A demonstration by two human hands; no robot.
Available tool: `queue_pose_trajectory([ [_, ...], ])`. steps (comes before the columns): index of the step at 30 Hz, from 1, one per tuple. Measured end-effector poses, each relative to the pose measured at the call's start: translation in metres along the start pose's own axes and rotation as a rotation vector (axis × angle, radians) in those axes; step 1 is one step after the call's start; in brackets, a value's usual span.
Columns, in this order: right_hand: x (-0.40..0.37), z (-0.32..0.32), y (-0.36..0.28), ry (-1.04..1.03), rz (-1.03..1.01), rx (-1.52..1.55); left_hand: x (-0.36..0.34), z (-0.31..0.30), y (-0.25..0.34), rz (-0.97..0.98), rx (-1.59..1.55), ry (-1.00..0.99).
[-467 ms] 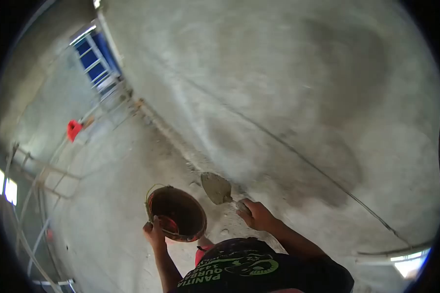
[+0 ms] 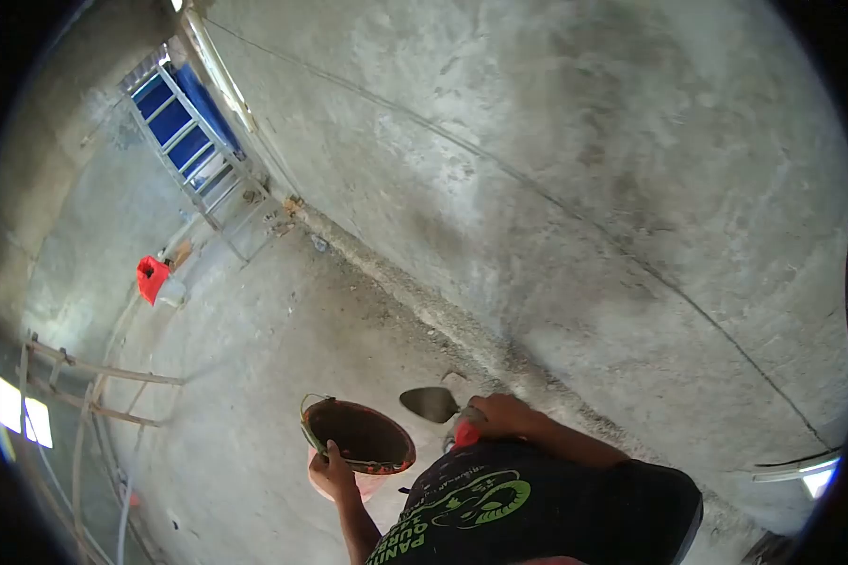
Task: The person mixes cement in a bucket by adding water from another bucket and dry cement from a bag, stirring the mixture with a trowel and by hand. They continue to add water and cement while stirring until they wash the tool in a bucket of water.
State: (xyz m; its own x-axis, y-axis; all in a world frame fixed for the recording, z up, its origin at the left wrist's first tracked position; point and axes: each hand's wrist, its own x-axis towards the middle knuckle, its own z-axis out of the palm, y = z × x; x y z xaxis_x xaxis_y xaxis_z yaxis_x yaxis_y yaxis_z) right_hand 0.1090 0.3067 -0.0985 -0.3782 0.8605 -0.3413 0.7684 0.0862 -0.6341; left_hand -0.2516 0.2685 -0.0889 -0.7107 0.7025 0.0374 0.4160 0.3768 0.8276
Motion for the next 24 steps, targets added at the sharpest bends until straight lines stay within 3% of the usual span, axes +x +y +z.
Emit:
queue_pose_trajectory([
  [1, 0.031, 0.023, -0.061, -0.001, -0.021, 0.059, 0.065, -0.062, 0.007, 0.033, 0.051, 0.013],
  [4, 0.069, 0.045, 0.006, 0.042, 0.045, -0.009, 0.083, -0.027, -0.039, -0.107, -0.078, 0.035],
  [6, 0.083, 0.037, 0.052, 0.076, 0.195, -0.057, 0.079, 0.009, -0.087, -0.169, -0.167, 0.030],
  [7, 0.117, 0.044, 0.057, 0.091, 0.201, -0.048, 0.109, 0.017, -0.103, -0.199, -0.259, 0.000],
  [9, 0.186, 0.044, 0.066, 0.118, 0.043, -0.171, 0.182, 0.009, -0.153, 0.489, 0.500, -0.098],
  [11, 0.252, 0.035, 0.020, 0.106, 0.033, -0.167, 0.222, 0.006, -0.145, -0.169, -0.519, -0.028],
  [13, 0.335, 0.026, -0.015, 0.128, -0.071, -0.184, 0.259, 0.000, -0.114, -0.344, -0.486, 0.136],
  [15, 0.411, 0.026, -0.075, 0.056, -0.178, -0.200, 0.302, -0.014, -0.129, -0.263, -0.470, 0.163],
  [18, 0.507, 0.028, -0.173, -0.108, -0.352, -0.189, 0.379, -0.032, -0.192, -0.175, -0.074, 0.232],
  [21, 0.585, 0.047, -0.256, -0.164, -0.597, -0.238, 0.433, -0.040, -0.151, -0.153, 0.183, 0.358],
  [23, 0.631, 0.043, -0.293, -0.259, -0.637, -0.288, 0.487, -0.045, -0.165, -0.116, 0.208, 0.393],
  [24, 0.659, 0.044, -0.302, -0.297, -0.665, -0.320, 0.518, -0.043, -0.174, -0.203, 0.182, 0.399],
])
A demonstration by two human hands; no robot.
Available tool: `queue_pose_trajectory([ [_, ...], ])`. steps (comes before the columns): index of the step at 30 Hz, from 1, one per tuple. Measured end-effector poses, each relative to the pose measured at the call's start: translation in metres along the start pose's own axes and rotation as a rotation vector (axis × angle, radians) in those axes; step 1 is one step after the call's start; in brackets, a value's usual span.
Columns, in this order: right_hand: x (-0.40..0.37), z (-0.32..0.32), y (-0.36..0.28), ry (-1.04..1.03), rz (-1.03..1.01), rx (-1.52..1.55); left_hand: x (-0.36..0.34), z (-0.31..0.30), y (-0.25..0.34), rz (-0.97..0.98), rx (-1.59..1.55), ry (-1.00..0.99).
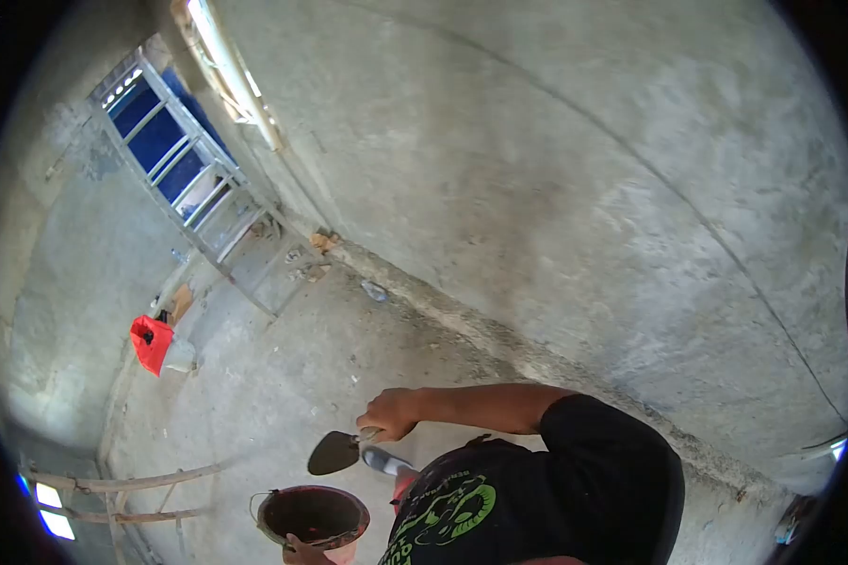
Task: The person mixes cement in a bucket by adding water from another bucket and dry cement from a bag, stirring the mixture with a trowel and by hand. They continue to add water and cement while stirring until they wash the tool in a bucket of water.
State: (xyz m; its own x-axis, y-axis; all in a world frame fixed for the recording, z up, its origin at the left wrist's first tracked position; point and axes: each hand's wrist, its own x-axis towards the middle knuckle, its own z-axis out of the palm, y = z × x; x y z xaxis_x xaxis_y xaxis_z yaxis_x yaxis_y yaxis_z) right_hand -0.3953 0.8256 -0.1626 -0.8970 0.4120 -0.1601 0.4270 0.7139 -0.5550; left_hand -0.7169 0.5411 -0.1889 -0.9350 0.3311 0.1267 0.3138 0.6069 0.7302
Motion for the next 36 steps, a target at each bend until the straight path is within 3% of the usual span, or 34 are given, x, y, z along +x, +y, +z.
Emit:
queue_pose_trajectory([
  [2, 0.047, 0.008, 0.028, 0.011, -0.017, 0.004, 0.064, 0.024, -0.018, -0.033, 0.027, -0.009],
  [4, 0.079, 0.027, 0.058, 0.006, 0.249, -0.039, 0.147, 0.064, -0.036, -0.165, 0.228, -0.078],
  [6, 0.095, 0.059, 0.093, 0.081, 0.495, 0.082, 0.199, 0.090, -0.019, 0.100, 0.403, -0.070],
  [7, 0.090, 0.068, 0.099, 0.170, 0.574, 0.123, 0.219, 0.099, 0.008, -0.008, 0.388, -0.144],
  [9, 0.087, 0.058, 0.090, 0.141, 0.805, 0.191, 0.254, 0.130, 0.034, -0.077, 0.219, -0.182],
  [13, 0.103, 0.058, 0.104, 0.176, 1.006, 0.188, 0.329, 0.210, 0.080, 0.117, 0.028, -0.395],
  [15, 0.127, 0.049, 0.124, 0.275, 1.174, 0.190, 0.370, 0.244, 0.116, 0.214, -0.015, -0.395],
  [19, 0.209, -0.007, 0.175, 0.374, 1.246, 0.227, 0.444, 0.308, 0.199, 0.126, -0.212, -0.508],
  [23, 0.329, -0.051, 0.267, 0.356, 1.149, 0.199, 0.503, 0.378, 0.284, 0.049, -0.484, -0.588],
  [27, 0.433, -0.169, 0.300, 0.214, 0.971, 0.168, 0.550, 0.426, 0.362, 0.156, -0.504, -0.639],
  [29, 0.478, -0.214, 0.308, 0.277, 0.867, 0.223, 0.575, 0.443, 0.403, 0.339, -0.409, -0.668],
  [33, 0.533, -0.240, 0.337, 0.328, 0.902, 0.292, 0.627, 0.488, 0.452, 0.372, -0.316, -0.779],
  [36, 0.542, -0.226, 0.376, 0.294, 1.017, 0.285, 0.671, 0.558, 0.468, 0.466, -0.296, -0.830],
])
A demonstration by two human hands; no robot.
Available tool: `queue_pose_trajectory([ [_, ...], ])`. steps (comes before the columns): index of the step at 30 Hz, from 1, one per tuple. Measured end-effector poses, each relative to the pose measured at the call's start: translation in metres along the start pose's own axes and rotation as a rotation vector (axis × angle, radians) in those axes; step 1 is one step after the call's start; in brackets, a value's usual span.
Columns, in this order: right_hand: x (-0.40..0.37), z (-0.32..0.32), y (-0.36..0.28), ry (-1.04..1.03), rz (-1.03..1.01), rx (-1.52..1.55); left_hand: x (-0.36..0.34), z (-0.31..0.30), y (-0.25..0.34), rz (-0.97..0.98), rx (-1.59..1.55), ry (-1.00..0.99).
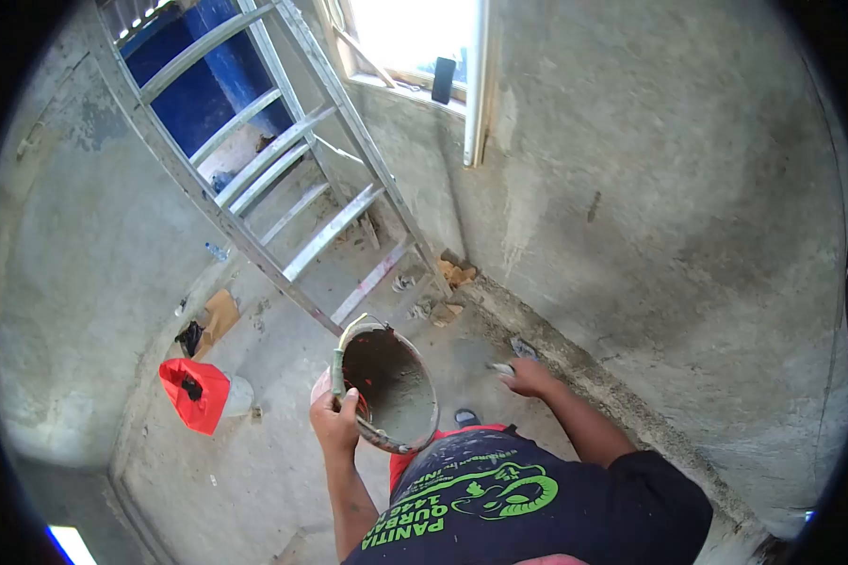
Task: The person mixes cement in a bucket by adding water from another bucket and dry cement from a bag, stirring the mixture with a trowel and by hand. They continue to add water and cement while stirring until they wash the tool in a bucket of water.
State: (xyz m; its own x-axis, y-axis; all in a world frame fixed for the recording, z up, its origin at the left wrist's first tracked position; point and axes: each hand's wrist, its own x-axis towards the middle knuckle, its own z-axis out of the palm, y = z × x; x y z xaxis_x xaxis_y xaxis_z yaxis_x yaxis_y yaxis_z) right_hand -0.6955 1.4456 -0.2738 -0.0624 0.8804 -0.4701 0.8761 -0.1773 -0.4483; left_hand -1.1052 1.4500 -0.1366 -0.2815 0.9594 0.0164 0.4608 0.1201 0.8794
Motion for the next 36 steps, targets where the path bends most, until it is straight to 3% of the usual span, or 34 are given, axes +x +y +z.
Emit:
queue_pose_trajectory([
  [2, 0.013, 0.027, 0.043, -0.013, 0.157, 0.057, 0.055, 0.010, -0.021, 0.088, 0.049, -0.072],
  [3, 0.016, 0.039, 0.063, -0.021, 0.264, 0.125, 0.076, 0.010, 0.002, -0.166, -0.022, -0.170],
  [5, -0.026, 0.048, 0.057, 0.143, 0.568, 0.286, 0.126, 0.030, -0.034, 0.075, 0.052, -0.198],
  [6, -0.034, 0.115, 0.117, 0.279, 0.737, 0.155, 0.149, 0.036, -0.037, 0.087, 0.091, -0.270],
  [7, -0.068, 0.108, 0.083, 0.465, 0.796, 0.241, 0.168, 0.041, -0.033, 0.090, 0.123, -0.323],
  [8, -0.091, 0.137, 0.098, 0.515, 1.003, 0.371, 0.187, 0.047, -0.025, 0.084, 0.092, -0.343],
  [9, -0.113, 0.176, 0.111, 0.749, 1.182, 0.544, 0.202, 0.054, -0.020, 0.078, 0.061, -0.372],
  [10, -0.150, 0.221, 0.138, 0.737, 1.242, 0.532, 0.218, 0.058, -0.019, 0.075, 0.074, -0.410],
  [11, -0.178, 0.217, 0.110, 0.585, 1.369, 0.380, 0.231, 0.060, -0.016, 0.083, 0.076, -0.421],
  [12, -0.200, 0.198, 0.061, 0.589, 1.419, 0.449, 0.245, 0.061, -0.009, 0.096, 0.124, -0.462],
  [14, -0.226, 0.223, 0.032, 0.604, 1.505, 0.289, 0.269, 0.072, -0.006, 0.156, 0.146, -0.499],
  [17, -0.219, 0.245, -0.014, 0.645, 1.680, 0.343, 0.287, 0.090, 0.009, 0.155, 0.152, -0.534],
  [21, -0.170, 0.256, -0.036, 0.745, 1.722, 0.492, 0.295, 0.124, 0.027, 0.277, 0.252, -0.594],
  [24, -0.135, 0.244, -0.042, 1.000, 1.632, 0.602, 0.284, 0.154, 0.047, 0.341, 0.192, -0.676],
  [26, -0.117, 0.206, -0.059, 1.005, 1.557, 0.668, 0.273, 0.170, 0.075, 0.370, 0.190, -0.740],
  [28, -0.099, 0.233, -0.035, 1.452, 1.338, 0.608, 0.248, 0.187, 0.091, 0.493, 0.171, -0.768],
  [29, -0.106, 0.240, -0.024, 1.433, 1.355, 0.811, 0.230, 0.196, 0.096, 0.505, 0.184, -0.804],
  [30, -0.104, 0.206, -0.028, 1.426, 1.356, 1.014, 0.210, 0.210, 0.106, 0.535, 0.167, -0.843],
  [33, -0.127, 0.178, -0.003, 1.466, 1.389, 1.210, 0.151, 0.258, 0.119, 0.594, 0.106, -0.900],
  [36, -0.186, 0.121, 0.004, 1.440, 1.383, 1.278, 0.102, 0.297, 0.149, 0.458, -0.150, -0.994],
])
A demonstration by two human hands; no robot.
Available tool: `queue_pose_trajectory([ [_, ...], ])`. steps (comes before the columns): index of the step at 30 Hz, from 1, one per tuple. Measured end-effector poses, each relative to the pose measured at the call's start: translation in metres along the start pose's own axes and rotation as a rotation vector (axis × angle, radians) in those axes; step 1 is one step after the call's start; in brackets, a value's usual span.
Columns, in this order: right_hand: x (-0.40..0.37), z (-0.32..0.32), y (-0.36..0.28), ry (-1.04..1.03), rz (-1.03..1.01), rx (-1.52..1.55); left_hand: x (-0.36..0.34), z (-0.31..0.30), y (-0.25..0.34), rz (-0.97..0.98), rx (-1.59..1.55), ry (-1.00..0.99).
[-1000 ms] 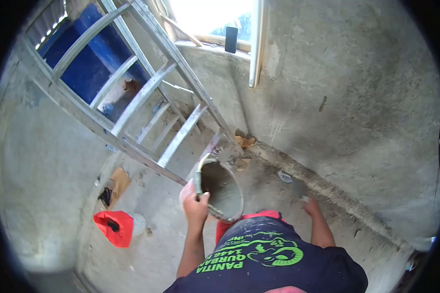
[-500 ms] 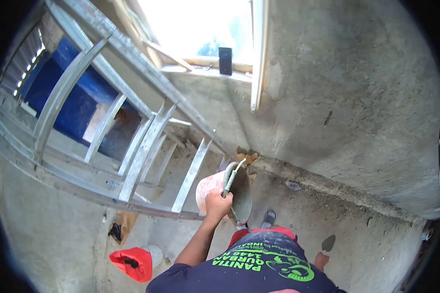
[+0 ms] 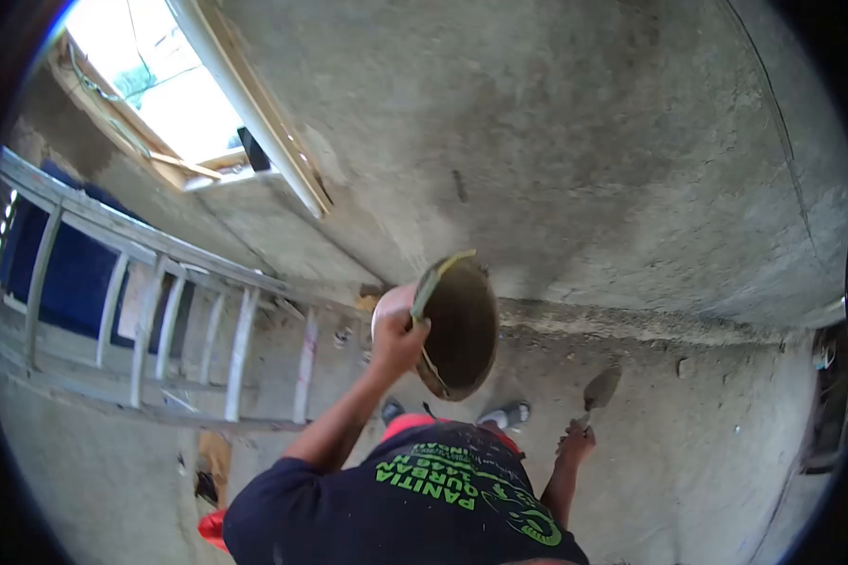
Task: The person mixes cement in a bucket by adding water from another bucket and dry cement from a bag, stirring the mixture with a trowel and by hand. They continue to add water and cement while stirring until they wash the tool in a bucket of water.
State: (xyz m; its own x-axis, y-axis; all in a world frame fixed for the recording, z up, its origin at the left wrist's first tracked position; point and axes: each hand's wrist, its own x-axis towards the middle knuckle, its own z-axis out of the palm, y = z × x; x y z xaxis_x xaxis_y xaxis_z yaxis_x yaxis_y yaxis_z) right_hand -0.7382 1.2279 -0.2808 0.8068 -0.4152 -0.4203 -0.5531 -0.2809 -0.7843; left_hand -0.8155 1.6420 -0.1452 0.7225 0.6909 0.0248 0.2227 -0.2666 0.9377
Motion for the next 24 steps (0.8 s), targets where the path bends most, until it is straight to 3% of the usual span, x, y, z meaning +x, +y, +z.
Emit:
queue_pose_trajectory([
  [1, 0.034, -0.014, -0.001, -0.011, -0.008, -0.015, 0.011, 0.022, 0.003, 0.022, -0.147, 0.013],
  [3, 0.076, -0.055, 0.015, -0.148, 0.191, -0.019, 0.018, 0.052, 0.039, -0.090, -0.537, -0.001],
  [7, 0.148, -0.136, 0.015, -0.169, 0.039, -0.134, 0.025, 0.111, 0.075, -0.155, -0.474, -0.090],
  [8, 0.165, -0.154, 0.009, -0.162, -0.003, -0.204, 0.020, 0.133, 0.084, -0.157, -0.541, 0.011],
  [9, 0.173, -0.165, -0.012, -0.161, -0.002, -0.113, 0.017, 0.151, 0.103, -0.160, -0.595, 0.115],
  [14, 0.243, -0.203, -0.126, -0.058, -0.073, -0.028, 0.030, 0.218, 0.188, -0.076, -0.664, -0.074],
  [17, 0.322, -0.217, -0.136, -0.055, -0.156, -0.139, 0.036, 0.264, 0.242, -0.064, -0.531, -0.110],
  [19, 0.385, -0.230, -0.115, 0.117, -0.482, -0.598, 0.047, 0.302, 0.280, -0.084, -0.471, -0.340],
  [20, 0.407, -0.245, -0.100, 0.113, -0.462, -0.594, 0.050, 0.321, 0.294, -0.091, -0.455, -0.351],
  [22, 0.440, -0.279, -0.056, 0.055, -0.214, -0.840, 0.057, 0.356, 0.309, -0.058, -0.396, -0.485],
  [24, 0.499, -0.315, 0.050, 0.065, 0.107, -0.774, 0.064, 0.403, 0.326, -0.042, -0.368, -0.519],
])
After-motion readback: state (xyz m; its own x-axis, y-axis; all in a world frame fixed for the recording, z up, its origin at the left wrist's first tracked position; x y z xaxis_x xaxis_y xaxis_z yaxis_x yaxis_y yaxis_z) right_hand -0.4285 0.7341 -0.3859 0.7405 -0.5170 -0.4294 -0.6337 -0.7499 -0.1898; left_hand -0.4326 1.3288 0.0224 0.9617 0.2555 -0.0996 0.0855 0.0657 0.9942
